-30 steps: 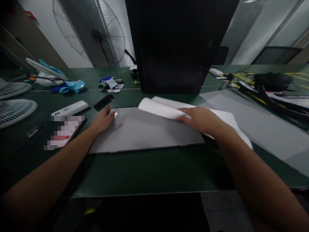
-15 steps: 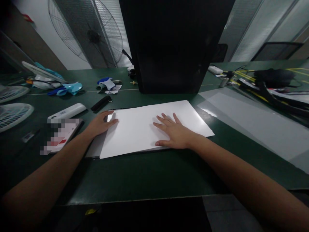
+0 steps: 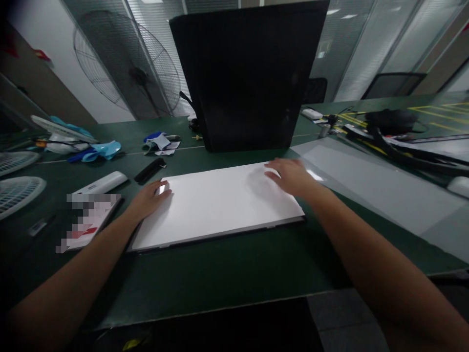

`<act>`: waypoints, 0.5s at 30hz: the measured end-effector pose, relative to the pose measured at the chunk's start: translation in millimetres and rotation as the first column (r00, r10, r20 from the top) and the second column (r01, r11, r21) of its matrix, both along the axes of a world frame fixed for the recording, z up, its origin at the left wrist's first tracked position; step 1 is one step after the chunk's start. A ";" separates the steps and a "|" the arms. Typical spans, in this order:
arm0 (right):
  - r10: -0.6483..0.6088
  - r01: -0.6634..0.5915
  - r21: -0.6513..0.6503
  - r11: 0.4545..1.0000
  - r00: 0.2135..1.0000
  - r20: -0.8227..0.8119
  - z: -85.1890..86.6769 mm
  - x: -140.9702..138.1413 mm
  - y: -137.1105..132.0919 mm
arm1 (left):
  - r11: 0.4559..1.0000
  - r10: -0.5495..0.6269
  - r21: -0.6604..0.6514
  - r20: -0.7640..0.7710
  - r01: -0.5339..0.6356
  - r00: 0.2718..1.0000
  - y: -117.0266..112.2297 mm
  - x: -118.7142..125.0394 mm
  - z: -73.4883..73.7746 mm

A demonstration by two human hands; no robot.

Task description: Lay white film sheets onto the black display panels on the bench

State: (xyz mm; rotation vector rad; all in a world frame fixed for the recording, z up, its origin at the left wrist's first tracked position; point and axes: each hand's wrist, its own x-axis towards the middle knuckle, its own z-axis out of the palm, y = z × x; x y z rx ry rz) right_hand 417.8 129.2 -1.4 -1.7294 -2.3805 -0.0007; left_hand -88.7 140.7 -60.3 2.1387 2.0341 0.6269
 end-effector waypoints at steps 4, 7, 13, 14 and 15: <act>-0.419 0.418 0.060 0.906 0.908 0.004 -12.4 82.9 21.0 | 1.000 -0.008 -0.012 -0.016 0.008 1.000 -0.4 -1.2 -0.5; -0.684 0.682 -0.071 0.728 0.730 0.009 -24.5 127.2 26.8 | 0.999 -0.023 -0.034 -0.013 0.023 1.000 -1.1 -2.3 0.6; -0.761 0.740 -0.267 0.617 0.648 0.038 -29.3 134.2 29.5 | 0.999 -0.025 -0.048 -0.010 0.024 1.000 0.0 -5.6 -1.0; -0.757 0.738 -0.261 0.622 0.652 0.040 -27.4 130.8 29.1 | 0.998 -0.030 -0.052 -0.015 0.029 0.999 0.5 -6.5 -1.8; -0.755 0.738 -0.253 0.626 0.655 0.042 -25.3 127.6 28.4 | 0.998 -0.040 -0.055 -0.022 0.039 0.999 1.1 -7.4 -2.7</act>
